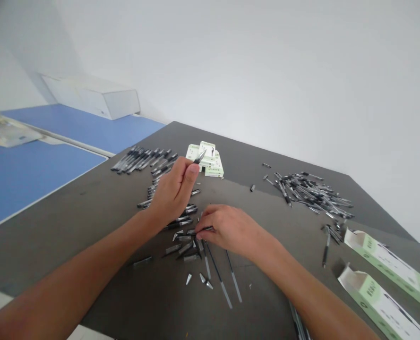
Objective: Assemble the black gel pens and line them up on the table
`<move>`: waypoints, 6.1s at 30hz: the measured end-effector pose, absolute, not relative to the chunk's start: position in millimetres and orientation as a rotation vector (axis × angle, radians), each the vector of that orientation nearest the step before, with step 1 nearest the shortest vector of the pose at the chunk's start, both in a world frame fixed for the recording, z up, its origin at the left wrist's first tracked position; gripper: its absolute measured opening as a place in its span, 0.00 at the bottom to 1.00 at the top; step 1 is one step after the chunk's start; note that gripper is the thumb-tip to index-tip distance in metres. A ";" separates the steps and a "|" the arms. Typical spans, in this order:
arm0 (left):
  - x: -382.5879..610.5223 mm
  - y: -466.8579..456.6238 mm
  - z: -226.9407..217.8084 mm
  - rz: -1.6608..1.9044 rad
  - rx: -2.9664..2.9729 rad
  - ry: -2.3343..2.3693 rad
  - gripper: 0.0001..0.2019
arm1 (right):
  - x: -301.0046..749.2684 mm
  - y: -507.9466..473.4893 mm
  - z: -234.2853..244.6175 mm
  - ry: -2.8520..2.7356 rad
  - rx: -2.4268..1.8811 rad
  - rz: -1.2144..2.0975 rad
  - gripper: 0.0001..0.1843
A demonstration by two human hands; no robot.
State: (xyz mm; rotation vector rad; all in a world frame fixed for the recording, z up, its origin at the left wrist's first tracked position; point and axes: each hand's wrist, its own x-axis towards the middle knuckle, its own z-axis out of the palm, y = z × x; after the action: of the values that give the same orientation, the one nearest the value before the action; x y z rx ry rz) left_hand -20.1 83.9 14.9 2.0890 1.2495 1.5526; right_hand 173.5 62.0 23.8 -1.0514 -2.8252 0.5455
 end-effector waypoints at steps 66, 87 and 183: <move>-18.1 80.4 16.6 1.225 2.225 1.218 0.13 | 136.5 35.9 29.0 -2.775 -1.707 0.569 0.09; -6.0 53.4 18.8 1.019 2.230 1.115 0.14 | 228.8 18.1 43.9 -1.991 -1.454 0.929 0.21; 8.8 58.1 -5.6 1.326 1.617 0.918 0.19 | 363.3 -4.3 36.6 -2.207 -2.164 1.351 0.18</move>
State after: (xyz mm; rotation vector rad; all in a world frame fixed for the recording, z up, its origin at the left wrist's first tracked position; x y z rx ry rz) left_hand 8.8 58.1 -5.6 1.6166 0.9175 1.3260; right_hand 363.3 -4.3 36.6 -2.1636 -2.2068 1.3509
